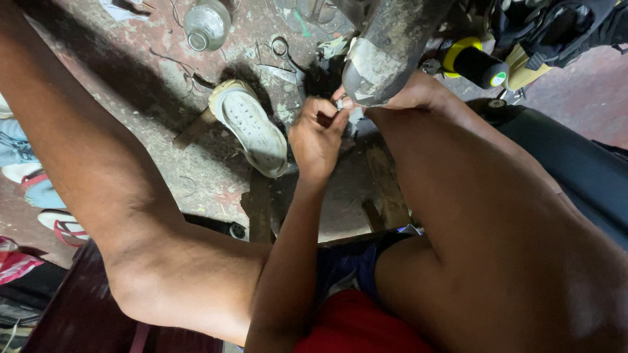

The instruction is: The person cleans the sole of a white sneaker using a small tool to scrape debris and a cloth to wipe the surface. The person repeatedly scrapes and wipes the sole, then places the shoe on the floor and picks up a small object before resuming cleaning.

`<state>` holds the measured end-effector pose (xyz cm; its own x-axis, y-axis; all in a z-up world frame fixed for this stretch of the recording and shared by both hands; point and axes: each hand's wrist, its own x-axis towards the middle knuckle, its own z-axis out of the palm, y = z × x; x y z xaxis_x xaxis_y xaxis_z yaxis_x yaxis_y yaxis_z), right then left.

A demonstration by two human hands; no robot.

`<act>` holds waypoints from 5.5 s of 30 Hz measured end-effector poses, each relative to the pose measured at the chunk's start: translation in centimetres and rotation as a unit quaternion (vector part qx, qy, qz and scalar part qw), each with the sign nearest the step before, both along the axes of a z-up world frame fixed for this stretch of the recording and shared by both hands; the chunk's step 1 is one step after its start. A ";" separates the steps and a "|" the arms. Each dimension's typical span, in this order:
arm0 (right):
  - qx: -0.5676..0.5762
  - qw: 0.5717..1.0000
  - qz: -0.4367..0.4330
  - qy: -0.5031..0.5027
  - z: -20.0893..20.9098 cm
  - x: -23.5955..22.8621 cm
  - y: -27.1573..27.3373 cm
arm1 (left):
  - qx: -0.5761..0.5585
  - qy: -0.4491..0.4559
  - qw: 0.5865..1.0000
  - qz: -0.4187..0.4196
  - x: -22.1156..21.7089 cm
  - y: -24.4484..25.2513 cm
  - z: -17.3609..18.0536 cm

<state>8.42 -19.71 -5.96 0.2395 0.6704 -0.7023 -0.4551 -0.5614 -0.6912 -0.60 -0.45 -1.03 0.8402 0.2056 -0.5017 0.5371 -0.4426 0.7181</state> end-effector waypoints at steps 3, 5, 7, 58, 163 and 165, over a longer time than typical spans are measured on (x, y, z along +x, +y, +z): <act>0.045 0.998 -0.044 -0.001 0.4 0.1 0.3 | -0.069 -0.007 0.998 0.013 -0.1 1.2 0.2; 0.072 0.995 -0.070 -0.020 0.3 0.0 0.2 | -0.009 0.050 0.995 0.081 0.0 2.7 0.3; 0.084 0.992 -0.089 -0.031 0.1 0.1 -0.1 | -0.053 -0.010 0.980 0.189 0.7 4.9 0.1; 0.057 0.974 -0.047 -0.214 1.2 1.0 1.8 | 0.064 0.127 0.940 -0.310 2.3 2.8 0.7; 0.092 0.855 -0.507 -0.055 1.6 -0.2 -0.4 | 0.156 -0.025 0.987 0.009 -2.6 16.9 -8.6; 0.107 0.843 -0.521 -0.076 3.2 -0.7 -1.1 | 0.202 0.005 0.978 -0.054 -2.6 15.9 -7.3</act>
